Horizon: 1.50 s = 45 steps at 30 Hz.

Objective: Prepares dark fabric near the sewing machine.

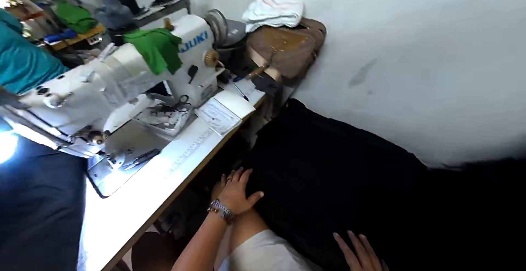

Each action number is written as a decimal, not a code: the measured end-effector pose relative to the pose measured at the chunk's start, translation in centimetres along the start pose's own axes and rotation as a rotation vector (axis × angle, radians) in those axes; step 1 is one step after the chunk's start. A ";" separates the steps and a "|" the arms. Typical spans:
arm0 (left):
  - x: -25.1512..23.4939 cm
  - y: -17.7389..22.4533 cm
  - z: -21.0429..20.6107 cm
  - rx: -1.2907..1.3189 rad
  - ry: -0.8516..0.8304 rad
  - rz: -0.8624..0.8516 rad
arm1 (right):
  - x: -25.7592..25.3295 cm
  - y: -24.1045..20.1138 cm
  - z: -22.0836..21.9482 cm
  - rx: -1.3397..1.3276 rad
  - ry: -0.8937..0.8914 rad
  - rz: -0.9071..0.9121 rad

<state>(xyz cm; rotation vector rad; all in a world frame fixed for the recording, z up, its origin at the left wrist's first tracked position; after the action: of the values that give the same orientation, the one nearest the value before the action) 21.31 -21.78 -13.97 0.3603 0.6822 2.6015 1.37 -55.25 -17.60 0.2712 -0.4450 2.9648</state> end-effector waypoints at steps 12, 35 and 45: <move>-0.4 -1.0 -1.4 0.018 -0.245 0.042 | -2.1 4.9 -1.3 -0.127 0.220 0.128; -1.9 -2.6 4.3 0.943 0.459 0.363 | -18.0 -26.0 2.9 -0.209 -0.074 0.223; -2.5 -5.5 -3.2 0.326 0.049 0.313 | -22.3 -23.8 7.7 -0.787 -0.052 -0.164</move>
<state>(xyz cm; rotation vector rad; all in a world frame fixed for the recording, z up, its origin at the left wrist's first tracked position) 24.24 -19.93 -19.82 0.5416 1.1556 2.7950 28.07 -37.26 -8.12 0.2675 -1.4397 2.3876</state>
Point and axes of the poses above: each hand's wrist, its own x-axis away from the middle knuckle, its own z-axis out of the back of the hand, y = z × x, the point moved 3 cm from there along -x, towards the middle knuckle, and after that the axes turned 11 degrees about -z, right-handed, at the moved point
